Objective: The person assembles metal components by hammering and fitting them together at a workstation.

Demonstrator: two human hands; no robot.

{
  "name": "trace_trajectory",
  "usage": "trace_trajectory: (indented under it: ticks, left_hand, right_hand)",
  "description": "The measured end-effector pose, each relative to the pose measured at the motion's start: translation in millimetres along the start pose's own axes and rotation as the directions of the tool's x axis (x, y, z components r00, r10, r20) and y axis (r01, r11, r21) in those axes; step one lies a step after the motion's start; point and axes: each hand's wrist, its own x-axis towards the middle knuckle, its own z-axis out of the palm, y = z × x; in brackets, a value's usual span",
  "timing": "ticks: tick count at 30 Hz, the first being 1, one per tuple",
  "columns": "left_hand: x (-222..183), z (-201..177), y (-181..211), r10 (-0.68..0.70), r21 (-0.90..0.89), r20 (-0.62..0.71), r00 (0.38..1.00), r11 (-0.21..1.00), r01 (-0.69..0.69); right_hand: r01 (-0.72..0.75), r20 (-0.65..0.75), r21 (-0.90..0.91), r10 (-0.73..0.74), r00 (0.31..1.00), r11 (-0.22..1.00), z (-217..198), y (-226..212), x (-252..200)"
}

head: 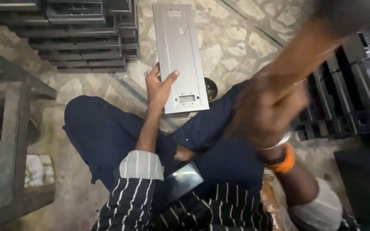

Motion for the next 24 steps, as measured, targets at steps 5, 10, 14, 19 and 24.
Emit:
trace_trajectory:
  ticks: [5,10,14,19,24]
  left_hand:
    - [-7.2,-3.0,-6.4,0.006,0.008,-0.006,1.0,1.0,-0.006]
    - [-11.0,-5.8,-12.2,-0.008,-0.034,-0.009,1.0,0.999,0.008]
    - [-8.5,-3.6,-9.4,-0.032,-0.029,-0.02,0.999,0.999,0.032]
    - [-8.3,-4.5,-10.9,-0.044,0.025,-0.03,0.999,0.999,0.044]
    - [-5.7,-5.1,-19.3,-0.106,0.014,-0.043,0.993,0.994,0.107]
  right_hand:
    - [0.131,0.362,-0.726,0.213,0.907,0.675,-7.0,65.5,-59.8]
    - [-0.711,0.232,-0.455,0.842,0.487,0.536,-5.9,41.4,-23.9]
    - [-0.749,0.175,-0.326,0.816,0.551,0.576,-7.2,82.2,23.0]
    - [-0.633,0.27,-0.277,0.691,0.671,0.723,-14.4,193.4,60.2]
    - [0.222,0.484,-0.867,0.646,0.591,0.446,-29.4,272.3,81.1]
